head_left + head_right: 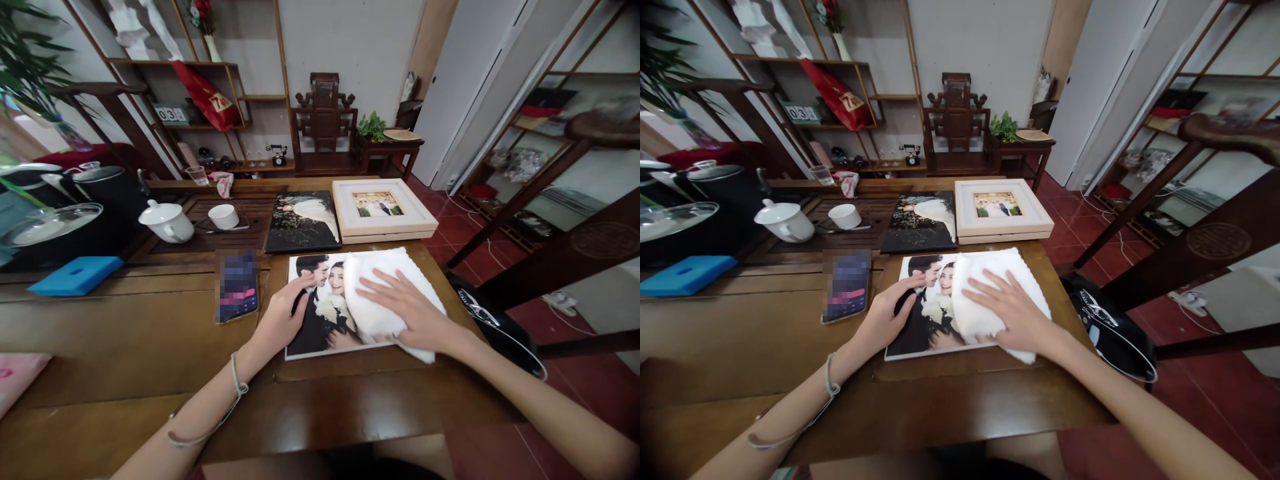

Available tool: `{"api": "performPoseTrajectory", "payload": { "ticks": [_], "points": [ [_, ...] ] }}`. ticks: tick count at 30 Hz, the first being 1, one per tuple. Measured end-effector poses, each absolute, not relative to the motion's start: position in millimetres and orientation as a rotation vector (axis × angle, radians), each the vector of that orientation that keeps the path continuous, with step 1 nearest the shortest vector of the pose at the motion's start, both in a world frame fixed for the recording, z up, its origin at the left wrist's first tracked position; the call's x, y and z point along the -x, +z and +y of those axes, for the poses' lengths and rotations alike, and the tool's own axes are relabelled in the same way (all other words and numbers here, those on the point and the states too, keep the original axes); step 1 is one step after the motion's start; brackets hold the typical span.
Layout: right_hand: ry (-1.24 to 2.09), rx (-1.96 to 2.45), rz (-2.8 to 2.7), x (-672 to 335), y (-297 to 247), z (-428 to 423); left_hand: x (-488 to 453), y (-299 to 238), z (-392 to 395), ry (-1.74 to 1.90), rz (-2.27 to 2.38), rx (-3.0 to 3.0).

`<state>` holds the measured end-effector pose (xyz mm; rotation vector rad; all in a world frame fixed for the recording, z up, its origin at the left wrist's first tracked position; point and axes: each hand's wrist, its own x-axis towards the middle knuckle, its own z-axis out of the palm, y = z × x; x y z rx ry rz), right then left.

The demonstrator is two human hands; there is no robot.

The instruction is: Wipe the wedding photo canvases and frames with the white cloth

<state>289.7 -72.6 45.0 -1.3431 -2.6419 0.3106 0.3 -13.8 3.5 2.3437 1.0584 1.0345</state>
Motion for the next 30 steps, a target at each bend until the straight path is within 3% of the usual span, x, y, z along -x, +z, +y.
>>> {"api": "performPoseTrajectory", "payload": {
  "ticks": [7, 19, 30],
  "points": [
    [0.280, 1.365, -2.560, -294.7, 44.2, -11.8, 1.1, 4.7, -13.7, 1.011, 1.061, -2.361],
    [0.395, 1.242, -2.742, -283.2, 51.8, -129.2, -0.1, 5.5, -13.3, 0.993, 1.072, -2.345],
    [0.245, 1.537, -2.570, -243.4, 48.4, -29.4, -0.1, 6.7, -12.6, 1.016, 1.066, -2.331]
  ]
}}
